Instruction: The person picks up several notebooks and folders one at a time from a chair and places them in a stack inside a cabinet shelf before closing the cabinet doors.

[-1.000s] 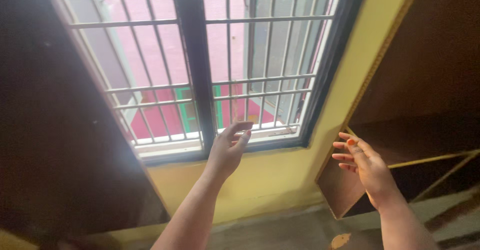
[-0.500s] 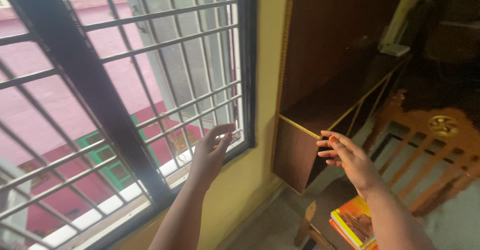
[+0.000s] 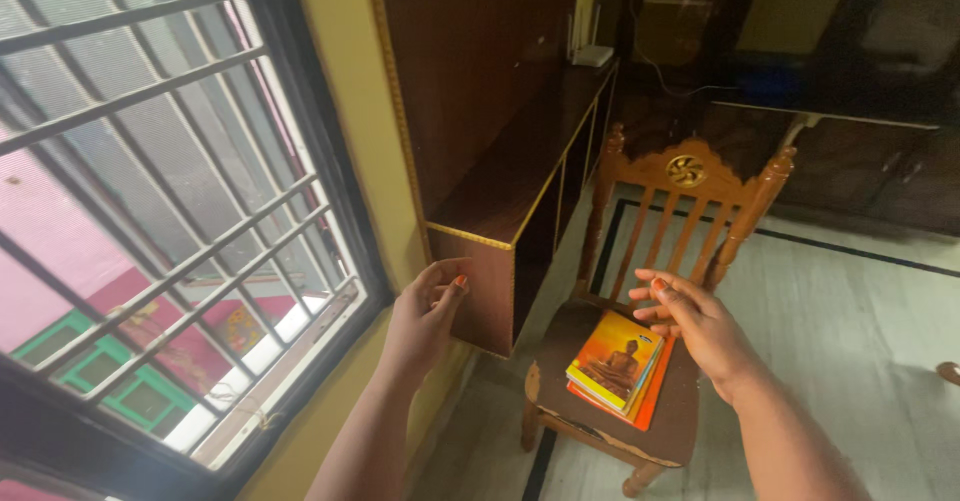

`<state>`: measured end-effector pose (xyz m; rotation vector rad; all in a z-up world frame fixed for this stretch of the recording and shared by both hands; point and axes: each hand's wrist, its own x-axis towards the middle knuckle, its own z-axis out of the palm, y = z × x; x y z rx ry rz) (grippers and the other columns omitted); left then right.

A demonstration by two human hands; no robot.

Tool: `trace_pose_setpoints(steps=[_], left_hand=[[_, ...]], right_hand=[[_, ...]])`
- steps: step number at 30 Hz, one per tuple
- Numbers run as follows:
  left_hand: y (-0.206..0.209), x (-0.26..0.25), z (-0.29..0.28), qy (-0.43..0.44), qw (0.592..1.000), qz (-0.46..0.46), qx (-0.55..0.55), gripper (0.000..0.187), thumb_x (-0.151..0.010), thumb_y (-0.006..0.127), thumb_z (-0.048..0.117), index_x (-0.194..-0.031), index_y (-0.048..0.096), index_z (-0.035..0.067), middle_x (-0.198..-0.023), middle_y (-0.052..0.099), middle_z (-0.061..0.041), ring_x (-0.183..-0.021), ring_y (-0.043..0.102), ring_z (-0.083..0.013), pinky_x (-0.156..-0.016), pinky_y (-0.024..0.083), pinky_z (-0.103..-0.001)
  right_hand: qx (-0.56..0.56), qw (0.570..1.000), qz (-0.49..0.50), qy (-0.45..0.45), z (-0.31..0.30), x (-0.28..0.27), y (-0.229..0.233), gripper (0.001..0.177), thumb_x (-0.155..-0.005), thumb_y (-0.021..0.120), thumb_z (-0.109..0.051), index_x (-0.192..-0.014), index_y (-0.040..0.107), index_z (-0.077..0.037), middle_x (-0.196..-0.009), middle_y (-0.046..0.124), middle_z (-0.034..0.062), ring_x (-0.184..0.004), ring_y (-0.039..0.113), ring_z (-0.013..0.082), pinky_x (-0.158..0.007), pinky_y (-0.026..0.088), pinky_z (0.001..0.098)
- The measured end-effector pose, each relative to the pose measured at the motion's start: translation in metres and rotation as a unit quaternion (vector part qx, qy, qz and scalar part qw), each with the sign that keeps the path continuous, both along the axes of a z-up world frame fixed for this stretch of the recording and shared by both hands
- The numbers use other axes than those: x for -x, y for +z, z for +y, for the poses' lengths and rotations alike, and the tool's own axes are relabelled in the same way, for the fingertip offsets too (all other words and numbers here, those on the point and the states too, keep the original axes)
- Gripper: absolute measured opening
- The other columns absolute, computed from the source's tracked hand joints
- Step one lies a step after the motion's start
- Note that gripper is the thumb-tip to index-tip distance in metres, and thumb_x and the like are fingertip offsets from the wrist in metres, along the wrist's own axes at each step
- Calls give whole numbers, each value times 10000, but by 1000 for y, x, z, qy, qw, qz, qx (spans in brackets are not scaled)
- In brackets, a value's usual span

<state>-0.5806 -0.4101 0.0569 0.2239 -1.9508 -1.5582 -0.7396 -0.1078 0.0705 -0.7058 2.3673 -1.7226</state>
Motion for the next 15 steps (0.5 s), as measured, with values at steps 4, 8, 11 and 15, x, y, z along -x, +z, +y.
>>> trace_pose_setpoints(steps=[4,8,11,15], left_hand=[[10,44,22,-14,1000,-9,19,312,-968,608,235,-1245,703,125,-1003,781,-79,-937,702,-150,-832,523,-304],[17,91,54,-46,998,31,36,308,-968,626,247,-1223,708,94,-1051,785,-65,-971,721,-155,-862,539,-306],[22,122,81,-81,995,37,34,313,-967,616,242,-1226,701,88,-1073,782,-56,-991,727,-147,-866,553,-307],[26,153,117,-96,995,-10,40,321,-964,600,224,-1246,695,104,-1057,776,-65,-993,717,-152,-852,556,-315]], right_hand=[[-1,1000,1,-21,28,21,11,475,-1025,450,-395,-1389,628,-147,-1248,722,61,-1077,678,197,-912,546,362],[-16,999,-2,-46,54,45,23,466,-1029,437,-398,-1384,632,-168,-1229,727,51,-1079,681,173,-920,553,346],[-14,999,-1,-43,72,64,25,457,-1027,443,-385,-1378,633,-162,-1227,733,48,-1071,687,170,-918,542,349],[-17,999,0,-33,96,83,23,450,-1023,457,-371,-1377,635,-159,-1221,732,49,-1064,687,175,-921,534,354]])
